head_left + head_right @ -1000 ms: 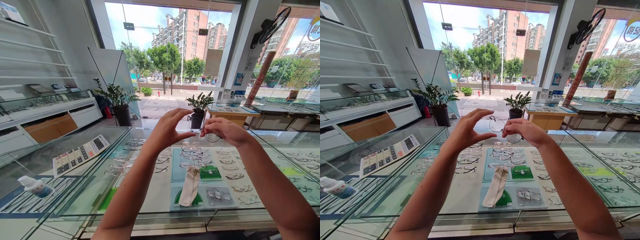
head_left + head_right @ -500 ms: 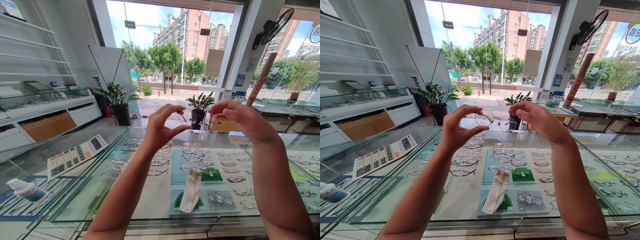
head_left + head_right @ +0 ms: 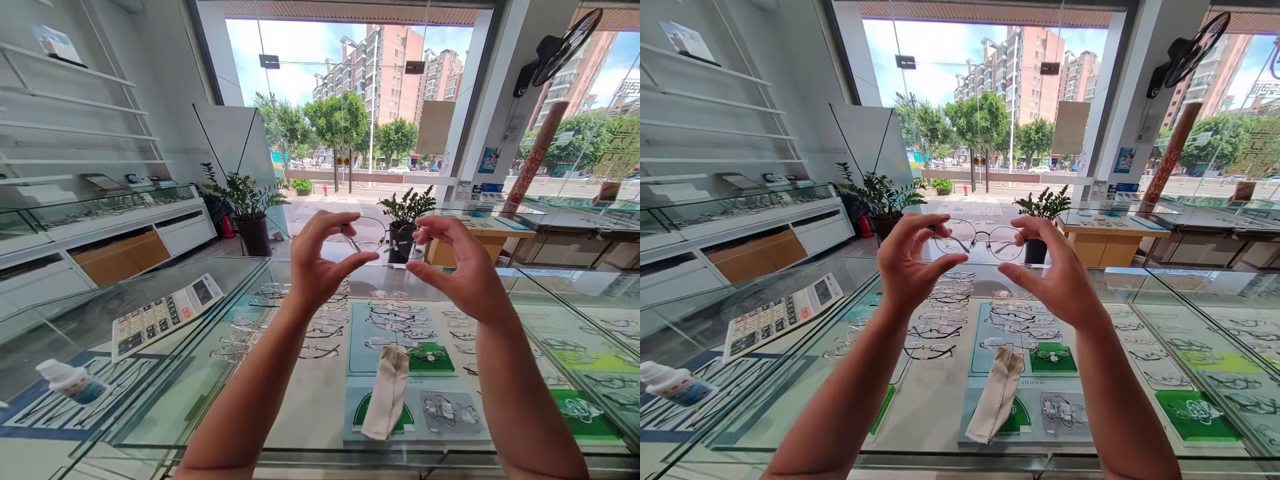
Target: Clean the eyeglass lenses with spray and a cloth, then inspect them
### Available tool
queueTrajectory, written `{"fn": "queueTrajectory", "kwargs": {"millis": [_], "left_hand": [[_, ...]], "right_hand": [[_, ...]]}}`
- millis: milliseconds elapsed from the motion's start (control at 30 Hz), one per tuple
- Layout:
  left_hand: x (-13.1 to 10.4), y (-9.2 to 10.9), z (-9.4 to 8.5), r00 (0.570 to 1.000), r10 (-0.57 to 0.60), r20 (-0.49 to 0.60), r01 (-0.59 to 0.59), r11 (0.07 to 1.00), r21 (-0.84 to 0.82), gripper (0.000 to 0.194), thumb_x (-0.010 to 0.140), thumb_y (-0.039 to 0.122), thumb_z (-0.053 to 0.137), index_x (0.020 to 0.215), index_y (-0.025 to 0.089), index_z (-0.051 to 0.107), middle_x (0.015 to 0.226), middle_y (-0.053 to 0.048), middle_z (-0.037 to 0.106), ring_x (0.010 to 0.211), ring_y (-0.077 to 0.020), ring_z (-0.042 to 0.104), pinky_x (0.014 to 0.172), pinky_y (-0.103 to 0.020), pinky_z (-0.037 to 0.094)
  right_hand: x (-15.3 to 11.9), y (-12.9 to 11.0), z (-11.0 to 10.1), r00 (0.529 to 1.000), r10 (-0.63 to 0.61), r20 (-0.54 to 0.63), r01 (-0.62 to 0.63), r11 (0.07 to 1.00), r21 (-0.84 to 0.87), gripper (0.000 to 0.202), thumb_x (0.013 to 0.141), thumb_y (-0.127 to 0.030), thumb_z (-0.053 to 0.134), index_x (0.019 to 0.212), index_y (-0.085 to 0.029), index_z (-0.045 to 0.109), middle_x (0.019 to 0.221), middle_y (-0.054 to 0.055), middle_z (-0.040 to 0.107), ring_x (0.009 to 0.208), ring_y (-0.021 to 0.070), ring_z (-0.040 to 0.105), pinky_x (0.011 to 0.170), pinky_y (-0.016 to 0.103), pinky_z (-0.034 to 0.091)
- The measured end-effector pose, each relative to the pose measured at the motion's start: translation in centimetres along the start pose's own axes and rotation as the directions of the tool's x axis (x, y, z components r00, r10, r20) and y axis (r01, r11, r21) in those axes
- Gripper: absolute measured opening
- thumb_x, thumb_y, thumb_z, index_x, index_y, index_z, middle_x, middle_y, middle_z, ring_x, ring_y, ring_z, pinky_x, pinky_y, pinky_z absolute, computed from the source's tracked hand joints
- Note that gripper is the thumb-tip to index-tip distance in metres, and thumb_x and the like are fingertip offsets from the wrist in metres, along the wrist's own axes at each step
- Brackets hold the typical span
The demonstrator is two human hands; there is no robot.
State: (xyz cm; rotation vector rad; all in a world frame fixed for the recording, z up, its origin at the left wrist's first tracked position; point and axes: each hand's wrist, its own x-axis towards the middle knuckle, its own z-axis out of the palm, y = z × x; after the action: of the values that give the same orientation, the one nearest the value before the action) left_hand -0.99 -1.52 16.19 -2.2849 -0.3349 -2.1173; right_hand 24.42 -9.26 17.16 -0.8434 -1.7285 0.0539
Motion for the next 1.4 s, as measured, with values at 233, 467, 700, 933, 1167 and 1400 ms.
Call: {"fn": "queueTrajectory", "kwargs": {"millis": [233, 467, 700, 933, 1167, 1400], "left_hand": [[-0.5, -0.7, 0.8, 0.998, -0.060, -0.027, 0.059, 0.998, -0.035, 0.058, 0.084, 0.061, 0.090, 0.128, 0.027, 0.074, 0.107, -0.004, 0.071, 0.090, -0.0168, 0.066, 0.086, -0.036, 0.060], [-0.6, -1.6, 1.3, 0.997, -0.066, -0.027, 0.063, 0.993, -0.097, 0.053, 0.085, 0.056, 0.091, 0.129, 0.030, 0.075, 0.102, -0.002, 0.068, 0.085, -0.0151, 0.062, 0.080, -0.033, 0.055], [-0.7, -2.0, 1.4, 0.995, -0.098, -0.025, 0.097, 0.994, -0.053, 0.050, 0.086, 0.055, 0.090, 0.128, 0.032, 0.074, 0.106, -0.002, 0.071, 0.090, -0.0163, 0.067, 0.084, -0.034, 0.060], [-0.5, -0.6, 1.3, 0.996, -0.055, -0.074, 0.068, 0.980, 0.189, 0.048, 0.085, 0.057, 0.091, 0.121, 0.028, 0.077, 0.113, -0.006, 0.071, 0.104, -0.0208, 0.067, 0.087, -0.037, 0.061], [-0.6, -0.4, 1.5, 0.994, -0.072, -0.082, 0.087, 0.976, 0.200, 0.050, 0.085, 0.056, 0.091, 0.123, 0.027, 0.078, 0.106, -0.004, 0.070, 0.095, -0.0185, 0.065, 0.080, -0.034, 0.058], [-0.8, -1.1, 1.7, 0.990, -0.116, -0.077, 0.124, 0.987, 0.104, 0.050, 0.082, 0.052, 0.095, 0.120, 0.027, 0.076, 0.111, -0.004, 0.073, 0.097, -0.0180, 0.068, 0.080, -0.033, 0.061]], "right_hand": [[0.0, 0.5, -0.1, 0.999, -0.033, -0.012, 0.033, 0.999, 0.001, 0.049, 0.088, -0.051, 0.091, 0.129, -0.031, 0.073, 0.118, 0.006, 0.073, 0.111, 0.0282, 0.071, 0.107, 0.049, 0.057], [0.1, 0.7, 0.1, 0.998, -0.038, -0.041, 0.037, 0.999, -0.017, 0.051, 0.088, -0.053, 0.090, 0.129, -0.030, 0.070, 0.120, 0.007, 0.072, 0.109, 0.0269, 0.070, 0.102, 0.046, 0.059], [0.1, 1.1, 0.8, 0.996, -0.026, -0.087, 0.020, 0.997, -0.069, 0.048, 0.092, -0.050, 0.087, 0.131, -0.029, 0.070, 0.125, 0.007, 0.072, 0.116, 0.0276, 0.070, 0.107, 0.048, 0.058], [0.2, 1.2, 1.2, 0.992, -0.007, -0.126, -0.004, 0.996, -0.086, 0.047, 0.094, -0.048, 0.085, 0.133, -0.029, 0.069, 0.123, 0.006, 0.074, 0.114, 0.0265, 0.072, 0.109, 0.050, 0.057], [0.4, 1.3, 1.1, 0.990, -0.029, -0.138, 0.010, 0.991, -0.131, 0.046, 0.095, -0.053, 0.083, 0.134, -0.031, 0.071, 0.122, 0.006, 0.075, 0.114, 0.0269, 0.073, 0.110, 0.051, 0.058], [0.5, 1.7, 1.0, 0.990, -0.004, -0.139, -0.005, 0.998, -0.063, 0.046, 0.095, -0.054, 0.083, 0.134, -0.032, 0.071, 0.122, 0.006, 0.075, 0.115, 0.0259, 0.074, 0.106, 0.049, 0.062]]}}
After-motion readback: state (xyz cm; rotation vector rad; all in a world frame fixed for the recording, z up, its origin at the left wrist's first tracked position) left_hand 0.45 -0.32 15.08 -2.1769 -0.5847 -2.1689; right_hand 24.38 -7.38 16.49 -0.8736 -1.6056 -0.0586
